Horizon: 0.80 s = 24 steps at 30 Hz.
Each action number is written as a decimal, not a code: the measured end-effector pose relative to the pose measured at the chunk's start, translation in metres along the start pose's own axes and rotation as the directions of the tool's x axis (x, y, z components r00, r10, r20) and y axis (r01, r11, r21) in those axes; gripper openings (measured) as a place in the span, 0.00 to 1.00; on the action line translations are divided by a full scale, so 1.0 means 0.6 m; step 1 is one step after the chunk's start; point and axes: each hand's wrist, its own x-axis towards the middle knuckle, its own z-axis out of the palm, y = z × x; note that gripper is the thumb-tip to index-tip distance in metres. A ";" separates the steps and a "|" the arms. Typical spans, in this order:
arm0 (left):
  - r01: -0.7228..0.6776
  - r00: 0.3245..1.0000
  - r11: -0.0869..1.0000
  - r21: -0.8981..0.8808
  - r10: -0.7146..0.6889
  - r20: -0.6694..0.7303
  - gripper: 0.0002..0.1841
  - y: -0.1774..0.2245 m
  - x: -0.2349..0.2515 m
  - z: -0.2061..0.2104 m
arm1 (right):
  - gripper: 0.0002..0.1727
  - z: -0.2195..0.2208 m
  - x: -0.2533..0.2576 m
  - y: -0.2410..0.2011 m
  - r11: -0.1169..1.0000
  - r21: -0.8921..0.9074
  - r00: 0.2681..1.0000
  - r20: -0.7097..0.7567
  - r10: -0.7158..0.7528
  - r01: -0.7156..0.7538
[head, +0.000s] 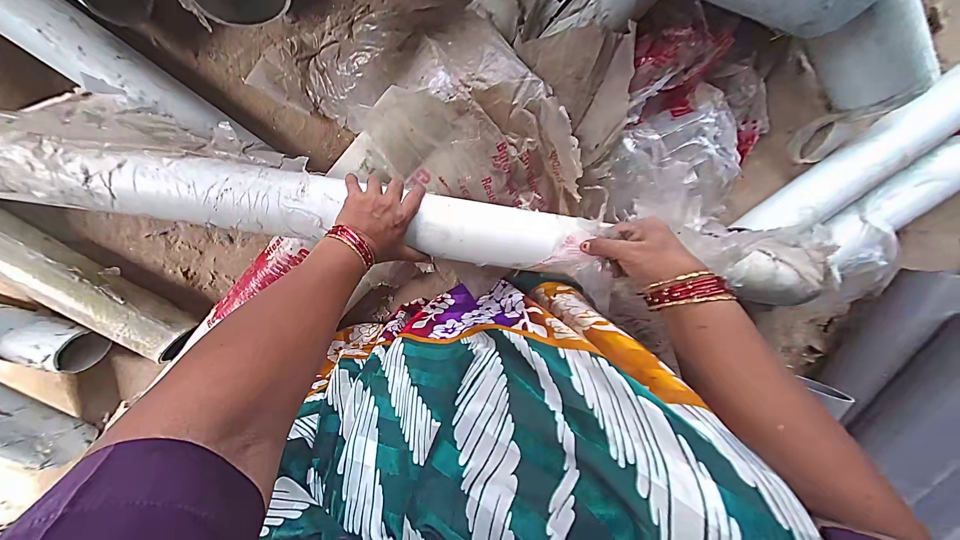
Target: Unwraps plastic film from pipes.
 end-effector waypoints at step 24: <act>-0.037 0.998 0.983 -0.178 0.045 0.046 0.61 0.023 0.052 -0.058 | 0.14 0.083 0.062 -0.052 0.999 0.048 1.000 0.027 0.014 -0.015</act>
